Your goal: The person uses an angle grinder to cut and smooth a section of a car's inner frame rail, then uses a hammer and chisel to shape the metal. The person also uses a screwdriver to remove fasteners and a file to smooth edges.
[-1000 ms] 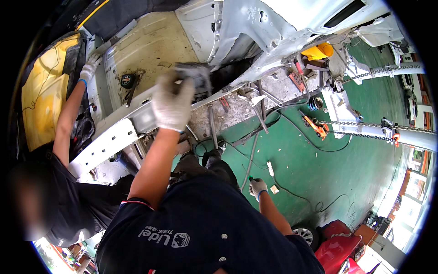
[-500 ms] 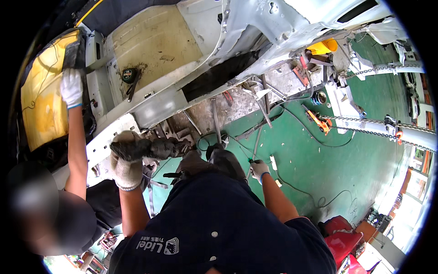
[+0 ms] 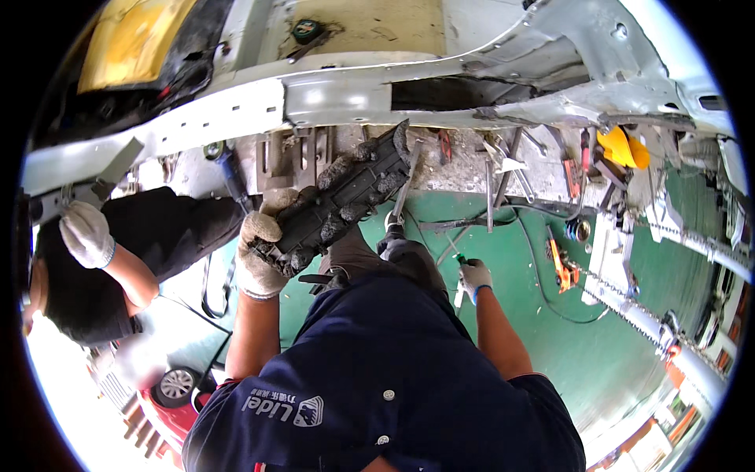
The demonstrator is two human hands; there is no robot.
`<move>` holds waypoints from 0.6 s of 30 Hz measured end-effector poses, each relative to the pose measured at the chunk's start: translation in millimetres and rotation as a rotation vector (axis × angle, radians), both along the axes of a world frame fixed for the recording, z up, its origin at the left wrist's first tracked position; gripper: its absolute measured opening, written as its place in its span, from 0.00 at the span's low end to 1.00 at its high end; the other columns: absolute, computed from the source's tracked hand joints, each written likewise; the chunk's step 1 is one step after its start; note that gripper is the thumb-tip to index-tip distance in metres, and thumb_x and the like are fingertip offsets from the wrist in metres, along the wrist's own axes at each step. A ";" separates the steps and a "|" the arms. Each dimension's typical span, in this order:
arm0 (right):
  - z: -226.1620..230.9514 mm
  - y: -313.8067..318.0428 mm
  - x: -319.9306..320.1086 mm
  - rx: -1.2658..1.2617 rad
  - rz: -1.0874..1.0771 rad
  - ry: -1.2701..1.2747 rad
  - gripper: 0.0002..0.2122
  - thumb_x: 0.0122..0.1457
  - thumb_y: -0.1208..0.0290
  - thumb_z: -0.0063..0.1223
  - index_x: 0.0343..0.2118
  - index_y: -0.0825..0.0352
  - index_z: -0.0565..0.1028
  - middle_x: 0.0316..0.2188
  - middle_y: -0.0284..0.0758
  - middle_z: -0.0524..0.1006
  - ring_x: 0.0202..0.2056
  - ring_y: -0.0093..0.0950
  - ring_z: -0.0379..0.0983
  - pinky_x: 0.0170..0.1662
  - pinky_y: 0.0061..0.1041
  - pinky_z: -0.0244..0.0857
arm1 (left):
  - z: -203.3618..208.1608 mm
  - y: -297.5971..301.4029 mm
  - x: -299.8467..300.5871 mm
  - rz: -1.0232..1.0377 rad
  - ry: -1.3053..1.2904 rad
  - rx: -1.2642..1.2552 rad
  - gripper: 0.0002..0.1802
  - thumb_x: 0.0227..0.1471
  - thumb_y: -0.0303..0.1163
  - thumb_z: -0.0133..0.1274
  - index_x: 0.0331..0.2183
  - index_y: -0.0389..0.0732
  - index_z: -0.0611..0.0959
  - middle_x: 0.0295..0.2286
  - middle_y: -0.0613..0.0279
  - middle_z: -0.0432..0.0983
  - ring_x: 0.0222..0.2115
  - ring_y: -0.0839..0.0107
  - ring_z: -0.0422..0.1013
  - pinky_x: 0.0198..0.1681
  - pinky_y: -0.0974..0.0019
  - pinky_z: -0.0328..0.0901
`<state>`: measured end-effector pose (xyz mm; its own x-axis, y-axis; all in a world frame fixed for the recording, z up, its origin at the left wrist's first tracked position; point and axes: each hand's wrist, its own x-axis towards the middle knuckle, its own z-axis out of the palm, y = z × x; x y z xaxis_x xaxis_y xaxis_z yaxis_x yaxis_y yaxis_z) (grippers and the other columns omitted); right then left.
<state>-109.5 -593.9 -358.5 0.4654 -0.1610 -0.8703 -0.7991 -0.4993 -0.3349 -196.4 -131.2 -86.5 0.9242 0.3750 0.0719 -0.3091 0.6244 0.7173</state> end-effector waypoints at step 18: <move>28.7 96.3 182.3 -0.466 0.836 -0.418 0.19 0.56 0.60 0.58 0.52 0.51 0.82 0.46 0.45 0.84 0.49 0.48 0.81 0.54 0.42 0.75 | -270.2 -34.5 -321.4 0.218 1.505 0.425 0.31 0.56 0.23 0.57 0.61 0.34 0.75 0.55 0.56 0.78 0.54 0.62 0.74 0.60 0.62 0.67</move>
